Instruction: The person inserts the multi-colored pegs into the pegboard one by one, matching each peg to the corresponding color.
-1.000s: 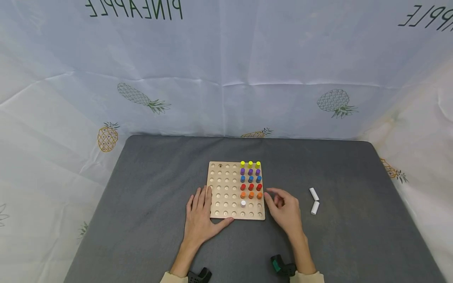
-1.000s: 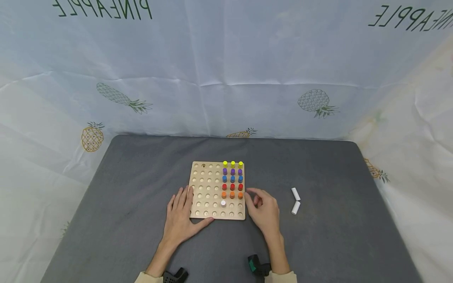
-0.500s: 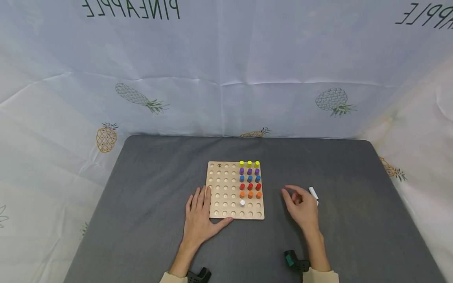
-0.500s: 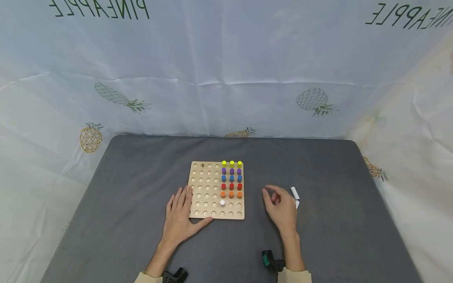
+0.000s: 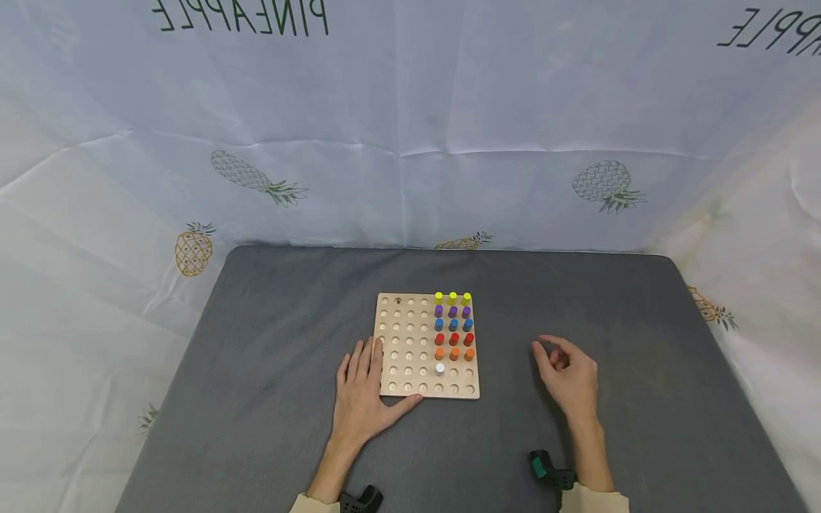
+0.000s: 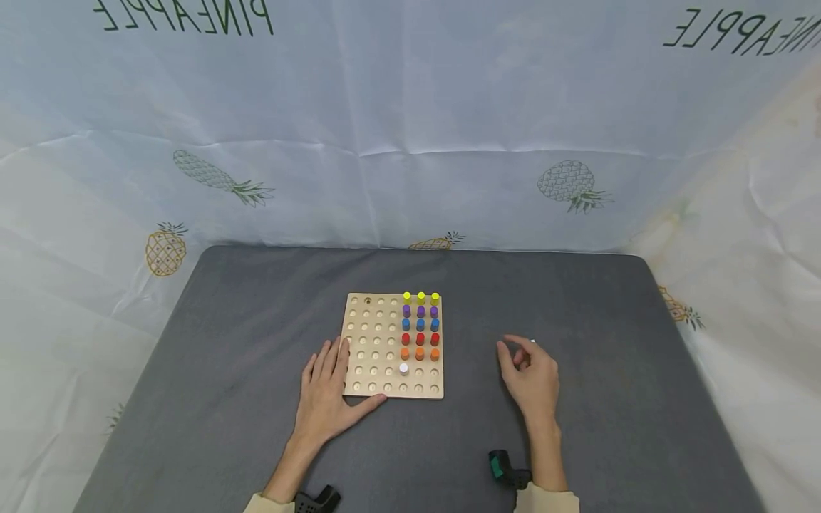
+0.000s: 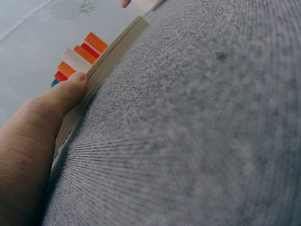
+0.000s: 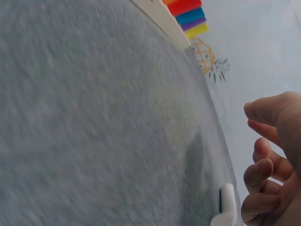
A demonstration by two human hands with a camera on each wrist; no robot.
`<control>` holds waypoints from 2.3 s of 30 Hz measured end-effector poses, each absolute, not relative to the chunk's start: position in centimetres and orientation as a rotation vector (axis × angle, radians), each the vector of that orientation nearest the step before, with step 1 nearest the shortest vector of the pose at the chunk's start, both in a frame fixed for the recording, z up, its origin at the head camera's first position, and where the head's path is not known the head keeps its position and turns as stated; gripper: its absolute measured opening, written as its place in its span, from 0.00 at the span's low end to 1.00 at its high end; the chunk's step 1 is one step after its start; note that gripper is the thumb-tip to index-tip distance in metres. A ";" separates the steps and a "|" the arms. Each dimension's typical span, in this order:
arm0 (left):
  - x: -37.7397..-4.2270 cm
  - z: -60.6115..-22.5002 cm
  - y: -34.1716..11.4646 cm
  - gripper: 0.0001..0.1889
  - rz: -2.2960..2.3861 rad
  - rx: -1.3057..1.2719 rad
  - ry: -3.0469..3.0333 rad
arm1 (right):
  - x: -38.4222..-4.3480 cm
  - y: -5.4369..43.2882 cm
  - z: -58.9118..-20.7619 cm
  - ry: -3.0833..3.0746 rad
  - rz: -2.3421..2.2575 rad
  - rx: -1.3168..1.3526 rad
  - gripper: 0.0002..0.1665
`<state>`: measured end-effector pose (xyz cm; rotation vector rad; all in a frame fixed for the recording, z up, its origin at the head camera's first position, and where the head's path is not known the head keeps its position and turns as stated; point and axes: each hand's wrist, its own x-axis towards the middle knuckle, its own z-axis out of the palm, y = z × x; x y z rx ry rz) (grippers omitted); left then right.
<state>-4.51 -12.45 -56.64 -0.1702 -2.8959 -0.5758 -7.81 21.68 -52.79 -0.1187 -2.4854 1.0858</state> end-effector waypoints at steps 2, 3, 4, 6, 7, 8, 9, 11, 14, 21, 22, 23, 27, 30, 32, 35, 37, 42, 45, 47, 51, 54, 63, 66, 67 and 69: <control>-4.5 -56.7 -12.4 0.66 -0.582 -0.170 -2.895 | -7.8 22.1 -52.8 -2.487 1.060 -0.141 0.09; -4.5 -56.7 -12.4 0.66 -0.585 -0.169 -2.895 | -7.8 22.3 -52.8 -2.488 1.050 -0.156 0.09; -4.5 -56.7 -12.4 0.66 -0.586 -0.168 -2.896 | -7.9 22.5 -52.9 -2.489 1.043 -0.172 0.09; -4.5 -56.7 -12.4 0.66 -0.586 -0.167 -2.896 | -7.9 22.9 -52.9 -2.492 1.043 -0.206 0.09; -4.5 -56.8 -12.4 0.66 -0.586 -0.168 -2.895 | -7.8 23.0 -53.0 -2.495 1.041 -0.225 0.09; -4.5 -56.8 -12.4 0.66 -0.586 -0.169 -2.894 | -7.8 23.2 -53.0 -2.501 1.038 -0.245 0.09; -4.5 -56.8 -12.4 0.66 -0.585 -0.171 -2.892 | -7.8 23.3 -53.0 -2.508 1.030 -0.260 0.09; -4.5 -56.8 -12.4 0.66 -0.583 -0.172 -2.888 | -7.8 23.4 -53.0 -2.522 1.015 -0.291 0.10; -4.5 -56.8 -12.4 0.66 -0.580 -0.174 -2.882 | -7.8 23.7 -53.1 -2.544 0.988 -0.368 0.11; -4.4 -56.8 -12.4 0.66 -0.585 -0.173 -2.881 | -7.9 24.4 -53.0 -2.591 0.951 -0.568 0.15; -4.4 -56.8 -12.4 0.66 -0.585 -0.172 -2.881 | -7.9 24.5 -53.1 -2.602 0.947 -0.589 0.16; -4.4 -56.8 -12.4 0.66 -0.586 -0.172 -2.880 | -8.0 24.5 -53.1 -2.614 0.944 -0.605 0.17; -4.4 -56.9 -12.4 0.67 -0.584 -0.174 -2.875 | -8.0 24.7 -53.2 -2.660 0.937 -0.646 0.19; -4.4 -56.9 -12.4 0.67 -0.580 -0.174 -2.873 | -8.0 24.8 -53.2 -2.680 0.924 -0.665 0.20; -4.5 -56.9 -12.4 0.67 -0.576 -0.174 -2.872 | -8.1 24.8 -53.2 -2.689 0.912 -0.673 0.20; -4.5 -56.9 -12.4 0.67 -0.572 -0.173 -2.871 | -8.2 24.8 -53.2 -2.698 0.902 -0.679 0.20; -4.5 -56.9 -12.4 0.67 -0.573 -0.173 -2.870 | -8.3 24.8 -53.2 -2.706 0.894 -0.685 0.19; -4.5 -56.8 -12.4 0.67 -0.581 -0.169 -2.877 | -8.4 24.9 -53.1 -2.732 0.878 -0.699 0.19; -4.5 -56.9 -12.4 0.67 -0.584 -0.165 -2.885 | -8.5 25.0 -53.2 -2.741 0.875 -0.703 0.20; -4.5 -56.9 -12.4 0.67 -0.589 -0.163 -2.888 | -8.5 25.0 -53.3 -2.748 0.874 -0.705 0.21; -4.5 -57.0 -12.4 0.67 -0.596 -0.165 -2.885 | -8.6 24.9 -53.4 -2.750 0.876 -0.701 0.21; -4.5 -57.1 -12.4 0.67 -0.596 -0.170 -2.875 | -8.6 24.8 -53.4 -2.747 0.870 -0.696 0.21; -4.5 -57.1 -12.5 0.66 -0.585 -0.178 -2.867 | -8.4 24.3 -53.1 -2.706 0.888 -0.676 0.19; -4.5 -57.0 -12.4 0.66 -0.584 -0.175 -2.875 | -8.4 24.0 -52.9 -2.695 0.889 -0.662 0.19; -4.5 -57.0 -12.4 0.66 -0.584 -0.173 -2.879 | -8.4 23.9 -52.8 -2.687 0.890 -0.656 0.19; -4.5 -57.0 -12.4 0.66 -0.588 -0.170 -2.885 | -8.4 23.7 -52.6 -2.677 0.900 -0.632 0.19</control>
